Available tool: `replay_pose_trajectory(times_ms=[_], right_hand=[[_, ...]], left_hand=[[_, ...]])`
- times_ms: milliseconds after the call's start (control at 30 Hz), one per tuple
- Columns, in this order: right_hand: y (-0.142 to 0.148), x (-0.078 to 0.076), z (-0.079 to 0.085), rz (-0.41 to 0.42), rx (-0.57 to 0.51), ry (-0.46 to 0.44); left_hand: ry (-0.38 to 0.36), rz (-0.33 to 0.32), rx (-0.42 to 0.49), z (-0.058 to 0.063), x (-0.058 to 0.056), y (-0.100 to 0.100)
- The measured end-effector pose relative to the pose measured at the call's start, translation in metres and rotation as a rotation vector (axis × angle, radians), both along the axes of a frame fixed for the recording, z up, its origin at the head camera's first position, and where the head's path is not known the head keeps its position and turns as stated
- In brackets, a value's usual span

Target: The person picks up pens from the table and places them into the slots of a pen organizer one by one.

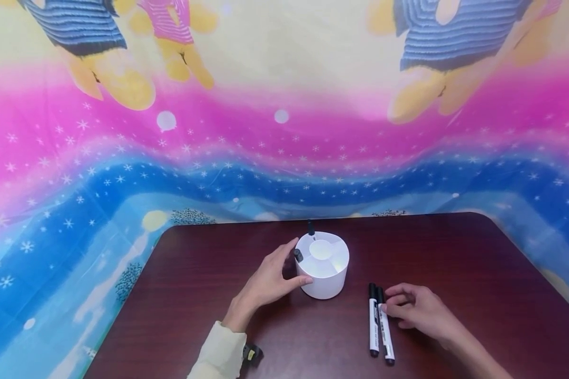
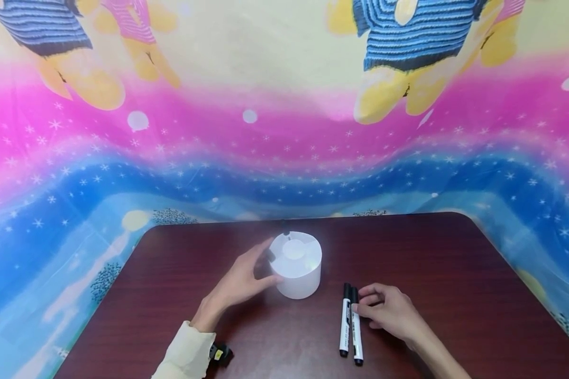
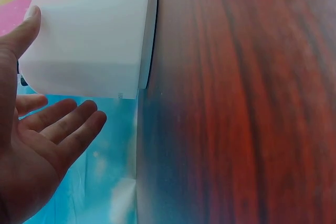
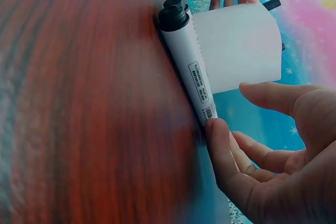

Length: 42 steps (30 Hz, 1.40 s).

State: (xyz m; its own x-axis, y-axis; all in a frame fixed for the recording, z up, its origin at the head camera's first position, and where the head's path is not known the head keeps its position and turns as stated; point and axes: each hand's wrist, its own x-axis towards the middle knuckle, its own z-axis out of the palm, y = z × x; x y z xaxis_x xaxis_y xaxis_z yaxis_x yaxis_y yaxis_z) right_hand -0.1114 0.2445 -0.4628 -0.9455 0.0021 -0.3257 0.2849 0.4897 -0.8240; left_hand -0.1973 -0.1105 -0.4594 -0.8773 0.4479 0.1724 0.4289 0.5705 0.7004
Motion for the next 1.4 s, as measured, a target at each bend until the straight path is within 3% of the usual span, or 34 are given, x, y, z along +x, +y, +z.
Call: replay_pose_trajectory(times_ms=[333,800,1233,1400], right_hand=[[0.001,0.000,-0.005,-0.030,-0.018,-0.017],[-0.005,0.000,-0.007,-0.038,0.052,-0.005],[0.010,-0.004,-0.009,0.111,-0.168,-0.028],[0.014,-0.006,-0.008,0.122,-0.202,-0.056]], left_hand=[[-0.003,-0.008,-0.008,0.001,-0.001,0.003],[-0.021,-0.004,-0.001,0.002,0.001,0.002],[-0.017,-0.005,0.006,0.001,0.000,0.001],[-0.010,-0.009,0.009,0.000,0.000,0.001]])
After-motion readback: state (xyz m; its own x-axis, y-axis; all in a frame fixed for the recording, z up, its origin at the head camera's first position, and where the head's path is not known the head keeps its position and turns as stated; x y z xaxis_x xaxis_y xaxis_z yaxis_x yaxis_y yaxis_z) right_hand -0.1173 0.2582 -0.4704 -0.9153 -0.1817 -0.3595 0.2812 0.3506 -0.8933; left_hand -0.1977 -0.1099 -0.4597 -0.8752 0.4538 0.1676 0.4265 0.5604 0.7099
